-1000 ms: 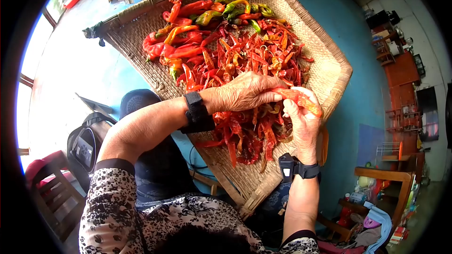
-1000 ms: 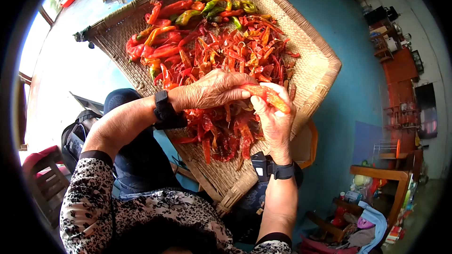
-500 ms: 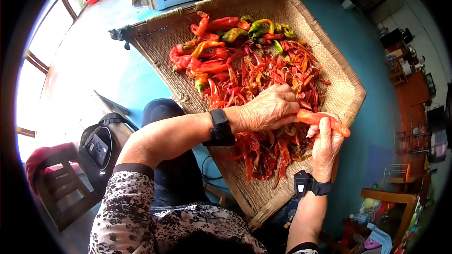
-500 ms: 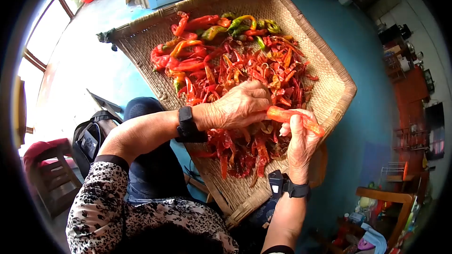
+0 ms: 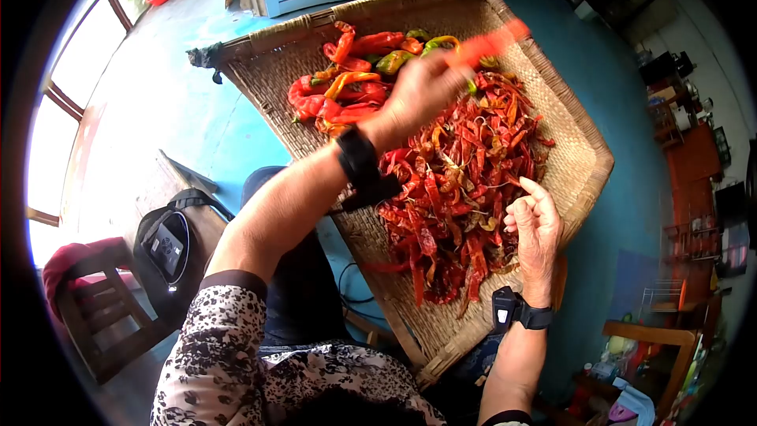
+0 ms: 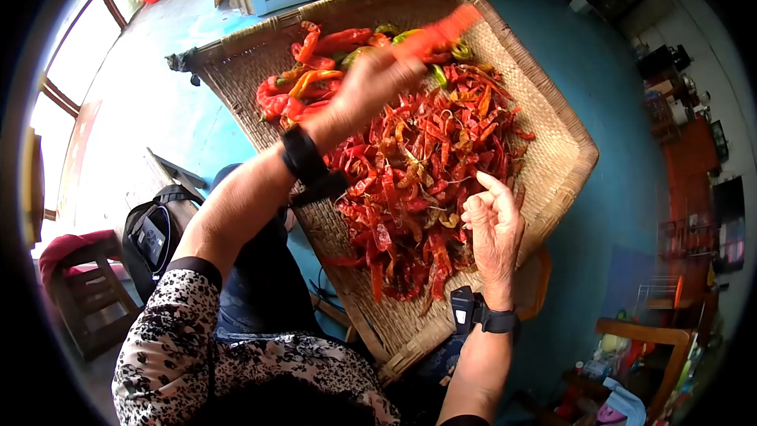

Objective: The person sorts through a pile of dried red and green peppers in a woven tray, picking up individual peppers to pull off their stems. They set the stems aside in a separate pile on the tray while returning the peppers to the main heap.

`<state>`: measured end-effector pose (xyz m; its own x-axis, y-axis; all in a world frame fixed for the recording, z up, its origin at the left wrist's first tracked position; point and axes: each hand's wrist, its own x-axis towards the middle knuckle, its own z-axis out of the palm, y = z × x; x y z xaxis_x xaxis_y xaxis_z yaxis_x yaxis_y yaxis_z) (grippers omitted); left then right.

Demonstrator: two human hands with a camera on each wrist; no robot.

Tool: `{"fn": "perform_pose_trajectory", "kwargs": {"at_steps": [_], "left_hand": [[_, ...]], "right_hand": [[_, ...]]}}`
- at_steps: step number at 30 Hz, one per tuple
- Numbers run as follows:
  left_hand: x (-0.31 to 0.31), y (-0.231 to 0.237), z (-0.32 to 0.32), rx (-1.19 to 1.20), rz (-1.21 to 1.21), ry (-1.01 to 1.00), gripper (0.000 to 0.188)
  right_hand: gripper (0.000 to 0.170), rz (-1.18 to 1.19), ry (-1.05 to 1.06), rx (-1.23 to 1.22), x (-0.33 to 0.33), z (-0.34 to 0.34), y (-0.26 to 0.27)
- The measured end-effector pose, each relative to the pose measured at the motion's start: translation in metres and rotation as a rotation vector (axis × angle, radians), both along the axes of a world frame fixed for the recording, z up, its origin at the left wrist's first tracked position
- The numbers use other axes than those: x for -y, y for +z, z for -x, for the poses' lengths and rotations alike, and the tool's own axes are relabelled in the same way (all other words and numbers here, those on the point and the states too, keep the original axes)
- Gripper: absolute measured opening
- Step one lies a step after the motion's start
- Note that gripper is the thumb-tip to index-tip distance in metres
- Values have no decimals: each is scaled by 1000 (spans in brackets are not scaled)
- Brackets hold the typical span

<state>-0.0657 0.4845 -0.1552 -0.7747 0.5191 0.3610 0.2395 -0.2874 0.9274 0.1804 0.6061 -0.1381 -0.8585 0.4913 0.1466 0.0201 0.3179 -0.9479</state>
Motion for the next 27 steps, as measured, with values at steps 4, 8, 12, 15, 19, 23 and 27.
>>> {"fn": "perform_pose_trajectory", "kwargs": {"at_steps": [4,8,12,15,19,23,27], "left_hand": [[18,-1,48,142,-28,391,50],[22,-1,26,24,102,415,45],[15,-5,-23,-561,375,-154,26],[16,-13,-69,-865,712,-303,27],[14,-29,-77,-1154,660,-368,24],[13,-14,-76,-865,556,-341,19],[13,-3,-70,-555,280,-265,17]], "right_hand": [[33,-176,-37,45,-10,-4,-7],[24,-424,-35,70,-13,1,-17],[30,-553,18,73,-4,12,-20],[29,-609,-8,86,-3,18,-19],[23,-857,100,135,-6,18,-26],[9,-722,-16,51,-4,15,-12],[9,-554,-250,-21,-33,-6,-9]]}}
